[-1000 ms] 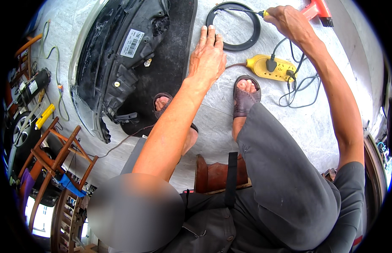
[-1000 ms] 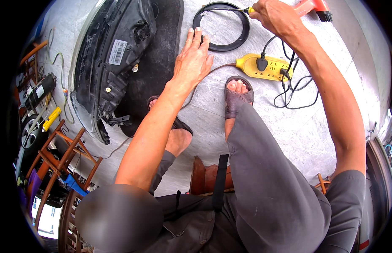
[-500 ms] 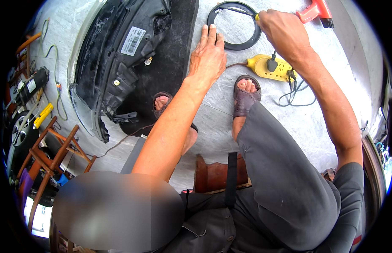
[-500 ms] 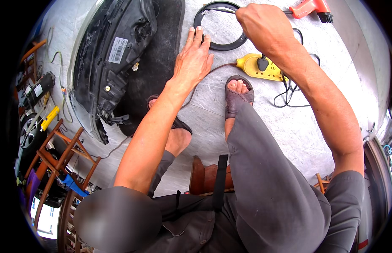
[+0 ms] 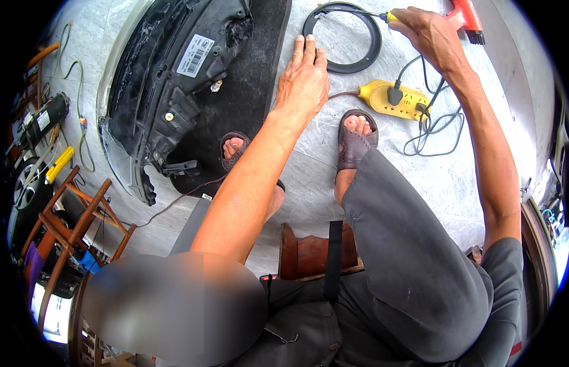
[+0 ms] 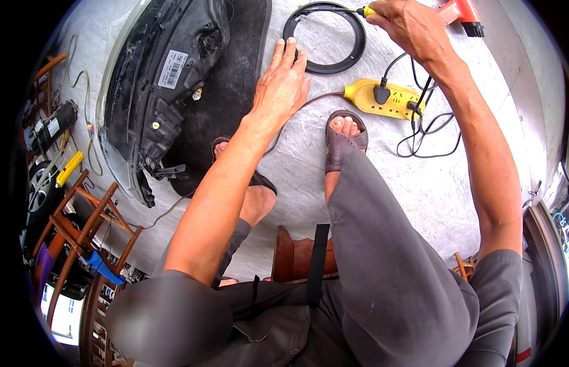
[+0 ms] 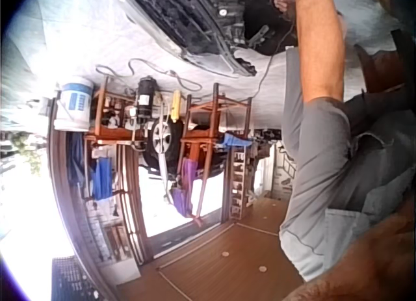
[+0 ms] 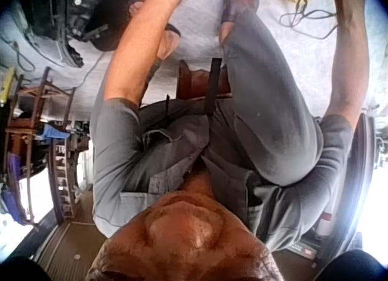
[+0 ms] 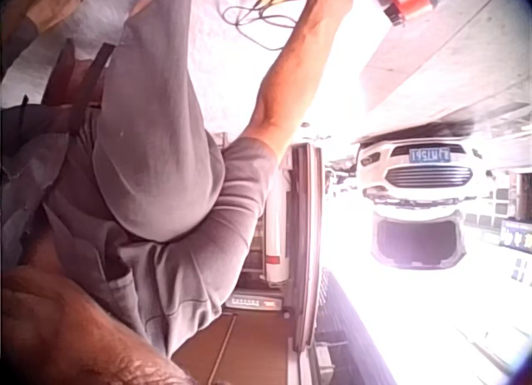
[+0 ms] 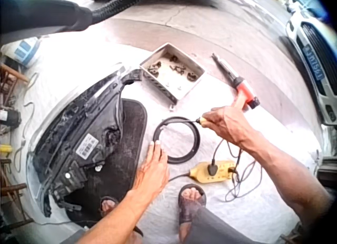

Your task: The person uses a soldering iron to apply heat to a black plastic car part and a rubber seal on the floor. The person holds the part steady with one hand while applying the tool with the other.

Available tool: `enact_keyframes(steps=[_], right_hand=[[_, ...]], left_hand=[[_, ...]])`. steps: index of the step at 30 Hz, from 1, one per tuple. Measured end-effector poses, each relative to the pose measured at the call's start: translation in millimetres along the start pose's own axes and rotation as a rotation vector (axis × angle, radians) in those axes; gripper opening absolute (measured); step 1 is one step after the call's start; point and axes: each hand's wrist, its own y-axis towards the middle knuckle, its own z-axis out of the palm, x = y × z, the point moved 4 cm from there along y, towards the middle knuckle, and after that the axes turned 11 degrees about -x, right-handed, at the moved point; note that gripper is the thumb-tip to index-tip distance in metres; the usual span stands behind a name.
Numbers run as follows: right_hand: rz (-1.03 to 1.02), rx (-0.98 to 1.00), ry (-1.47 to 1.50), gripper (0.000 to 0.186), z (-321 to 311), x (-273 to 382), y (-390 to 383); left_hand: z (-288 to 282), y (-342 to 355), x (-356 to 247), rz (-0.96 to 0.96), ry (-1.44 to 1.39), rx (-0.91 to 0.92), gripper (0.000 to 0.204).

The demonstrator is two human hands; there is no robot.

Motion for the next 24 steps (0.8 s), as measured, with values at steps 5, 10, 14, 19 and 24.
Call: enact_keyframes(steps=[5, 10, 14, 19, 24], right_hand=[[-0.030, -0.014, 0.140, 0.022, -22, 25, 16], [0.013, 0.010, 0.121, 0.020, -21, 25, 14], [0.003, -0.006, 0.098, 0.021, -18, 25, 13], [0.013, -0.004, 0.118, 0.020, -18, 26, 15], [0.058, 0.014, 0.174, 0.017, -17, 22, 14]], left_hand=[[0, 0, -1, -0.012, 0.010, 0.006, 0.053], [2, 0, 0, -0.010, 0.014, 0.000, 0.052], [4, 0, -1, -0.012, 0.015, -0.007, 0.052], [3, -1, -1, -0.013, 0.015, -0.009, 0.052], [4, -1, -1, -0.019, 0.008, -0.004, 0.052]])
